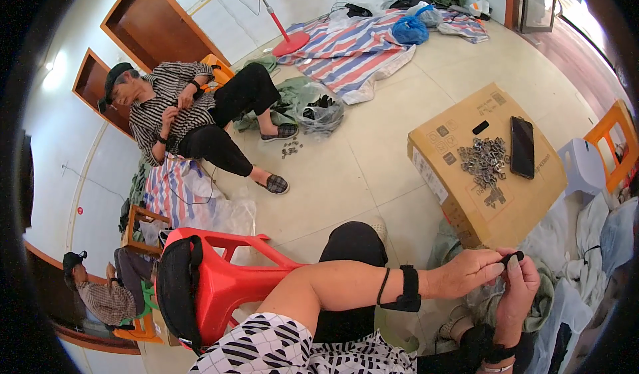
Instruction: Sort and organize black shoe strap components into bundles.
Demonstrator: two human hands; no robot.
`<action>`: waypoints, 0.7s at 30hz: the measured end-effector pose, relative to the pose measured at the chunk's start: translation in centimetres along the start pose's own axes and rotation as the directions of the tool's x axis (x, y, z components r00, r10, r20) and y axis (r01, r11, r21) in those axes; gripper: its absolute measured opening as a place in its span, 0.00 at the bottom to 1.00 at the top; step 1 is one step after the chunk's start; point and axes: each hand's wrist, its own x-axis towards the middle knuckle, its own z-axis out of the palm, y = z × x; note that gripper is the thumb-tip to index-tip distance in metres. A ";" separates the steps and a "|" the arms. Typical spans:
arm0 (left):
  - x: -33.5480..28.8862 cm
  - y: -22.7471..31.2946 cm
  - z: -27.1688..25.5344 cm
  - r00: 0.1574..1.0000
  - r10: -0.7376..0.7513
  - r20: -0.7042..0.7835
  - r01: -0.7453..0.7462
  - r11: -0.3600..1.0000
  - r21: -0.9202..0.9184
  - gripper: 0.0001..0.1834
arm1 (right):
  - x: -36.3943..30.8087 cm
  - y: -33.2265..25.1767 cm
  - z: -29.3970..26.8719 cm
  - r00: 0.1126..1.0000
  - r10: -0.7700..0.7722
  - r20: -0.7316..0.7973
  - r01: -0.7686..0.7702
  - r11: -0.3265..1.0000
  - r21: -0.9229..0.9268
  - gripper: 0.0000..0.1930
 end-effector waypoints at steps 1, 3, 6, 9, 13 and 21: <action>0.1 -0.1 -0.1 1.000 -0.001 0.002 0.001 1.000 0.000 0.14 | 0.0 -0.3 0.1 1.000 0.022 0.013 -0.022 1.000 0.022 0.06; 0.2 -0.3 -0.4 0.994 -0.040 0.105 0.035 0.998 0.048 0.13 | -0.1 -0.2 -0.1 0.999 0.043 0.024 -0.044 0.998 0.044 0.06; 0.1 -1.3 -0.1 0.983 0.179 0.035 -0.180 0.923 0.339 0.12 | -0.1 0.8 -0.6 1.000 0.008 -0.006 -0.007 0.998 0.058 0.05; -0.1 -0.8 0.0 0.981 0.195 0.009 -0.177 0.866 0.468 0.10 | -0.1 1.0 -0.5 0.997 -0.071 -0.033 0.072 0.997 0.011 0.04; 0.1 -0.9 0.1 0.971 0.234 -0.055 -0.184 0.871 0.456 0.10 | -0.1 -0.3 1.2 0.987 -0.132 -0.087 0.126 0.989 -0.075 0.08; 0.8 -1.7 -2.0 0.988 0.123 -0.095 -0.062 0.873 0.484 0.12 | -0.7 1.0 2.7 0.966 0.040 0.257 0.042 0.951 -0.306 0.12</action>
